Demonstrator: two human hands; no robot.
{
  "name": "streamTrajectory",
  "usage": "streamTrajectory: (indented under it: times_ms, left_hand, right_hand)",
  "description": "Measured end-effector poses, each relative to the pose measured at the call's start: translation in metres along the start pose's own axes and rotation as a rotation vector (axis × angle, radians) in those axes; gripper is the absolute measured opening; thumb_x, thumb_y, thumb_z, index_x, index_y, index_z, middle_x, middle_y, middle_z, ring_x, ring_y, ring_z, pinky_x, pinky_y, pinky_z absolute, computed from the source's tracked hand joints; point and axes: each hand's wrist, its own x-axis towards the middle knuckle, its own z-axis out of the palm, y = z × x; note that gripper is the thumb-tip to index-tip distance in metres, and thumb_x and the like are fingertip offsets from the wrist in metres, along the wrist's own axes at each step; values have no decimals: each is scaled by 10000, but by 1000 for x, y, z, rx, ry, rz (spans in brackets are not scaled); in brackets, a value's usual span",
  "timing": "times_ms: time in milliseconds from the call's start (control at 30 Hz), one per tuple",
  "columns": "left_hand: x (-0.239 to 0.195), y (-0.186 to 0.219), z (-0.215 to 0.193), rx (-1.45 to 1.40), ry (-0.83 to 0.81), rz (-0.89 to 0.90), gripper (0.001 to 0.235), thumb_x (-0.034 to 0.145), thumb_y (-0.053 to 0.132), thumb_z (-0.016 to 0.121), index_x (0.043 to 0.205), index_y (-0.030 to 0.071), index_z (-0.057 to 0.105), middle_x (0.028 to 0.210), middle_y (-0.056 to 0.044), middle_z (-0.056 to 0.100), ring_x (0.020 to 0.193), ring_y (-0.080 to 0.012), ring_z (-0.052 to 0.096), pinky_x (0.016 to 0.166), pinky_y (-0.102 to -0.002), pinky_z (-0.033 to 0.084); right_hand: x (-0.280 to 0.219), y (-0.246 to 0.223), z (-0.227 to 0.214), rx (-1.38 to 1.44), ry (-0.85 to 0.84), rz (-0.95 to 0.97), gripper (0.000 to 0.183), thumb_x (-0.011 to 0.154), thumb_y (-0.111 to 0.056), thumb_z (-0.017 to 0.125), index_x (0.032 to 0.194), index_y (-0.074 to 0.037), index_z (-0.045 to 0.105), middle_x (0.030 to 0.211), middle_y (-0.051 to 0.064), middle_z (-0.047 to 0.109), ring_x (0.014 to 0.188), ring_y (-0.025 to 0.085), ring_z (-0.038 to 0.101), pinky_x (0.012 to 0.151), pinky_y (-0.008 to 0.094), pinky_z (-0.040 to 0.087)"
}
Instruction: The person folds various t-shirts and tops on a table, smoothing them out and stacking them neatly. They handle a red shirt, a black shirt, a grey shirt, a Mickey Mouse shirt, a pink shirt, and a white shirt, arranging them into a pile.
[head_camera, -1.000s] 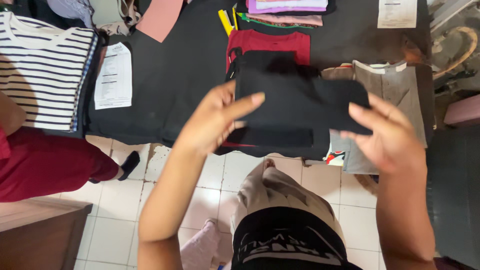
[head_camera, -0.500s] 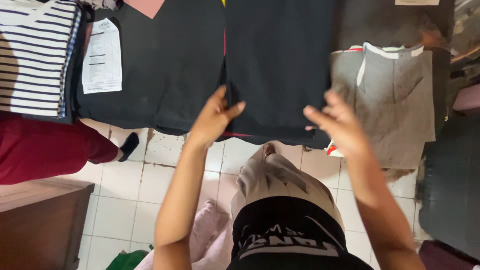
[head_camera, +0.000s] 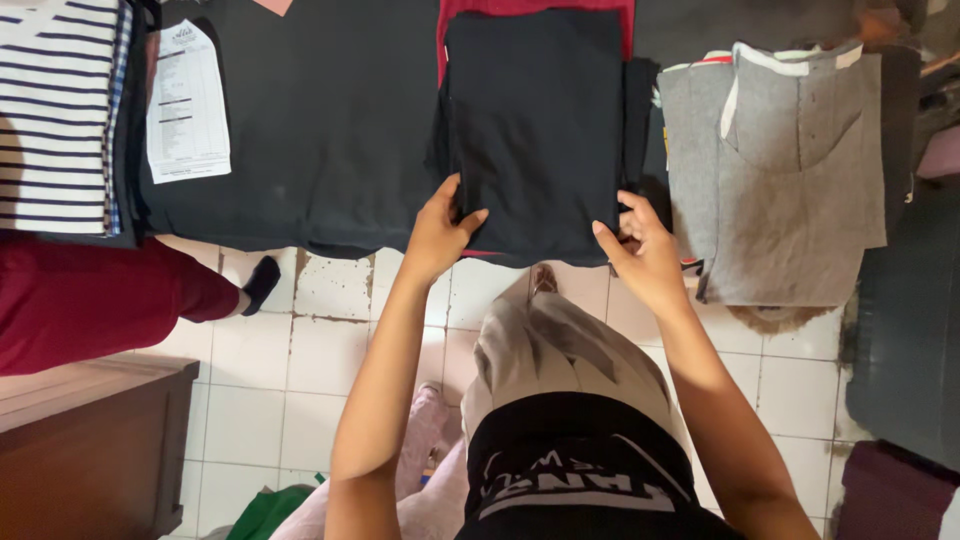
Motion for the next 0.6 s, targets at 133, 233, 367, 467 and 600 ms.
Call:
streamTrajectory:
  times_ms: [133,233,367,467,600]
  left_hand:
    - [-2,8,0,323,24,107,503,901,62,733,1374,-18,579,1265,-196,697,1150,-286,685,995,-358,539]
    - [-8,11,-2,544,212,254,545,880,175,809,1338,-24,592,1210,-204,634,1075,-344,652,917,-382,545]
    - [-7,11,-4,690,439,298,463,962,265,855,1292,10,653,1130,-158,599,933,-318,619,826,-398,549]
    - [2,10,-2,500,346,151,524,898,282,834,1316,38,632,1102,-136,587,790,-211,645,746,-333,591]
    - [4,7,1,517,372,164,532,851,255,855,1305,60,658,1031,-111,615,723,-171,634,704,-318,573]
  right_hand:
    - [-7,-8,2,-220,80,-94,496,935,-156,788,1362,-6,585,1007,75,639,808,110,619,613,226,496]
    - [-3,-10,-1,-357,207,-222,479,888,-184,850,1285,-14,642,1131,149,611,902,189,629,629,247,528]
    - [12,-10,-7,-264,262,-113,564,894,-253,854,1338,0,614,1154,107,650,868,144,642,646,264,499]
    - [25,-7,-5,-180,230,2,534,899,-271,853,1319,-10,654,1105,120,645,811,132,608,662,263,506]
    - [41,-5,-6,-226,169,44,538,878,-257,846,1327,-31,654,1052,92,702,765,110,608,682,255,524]
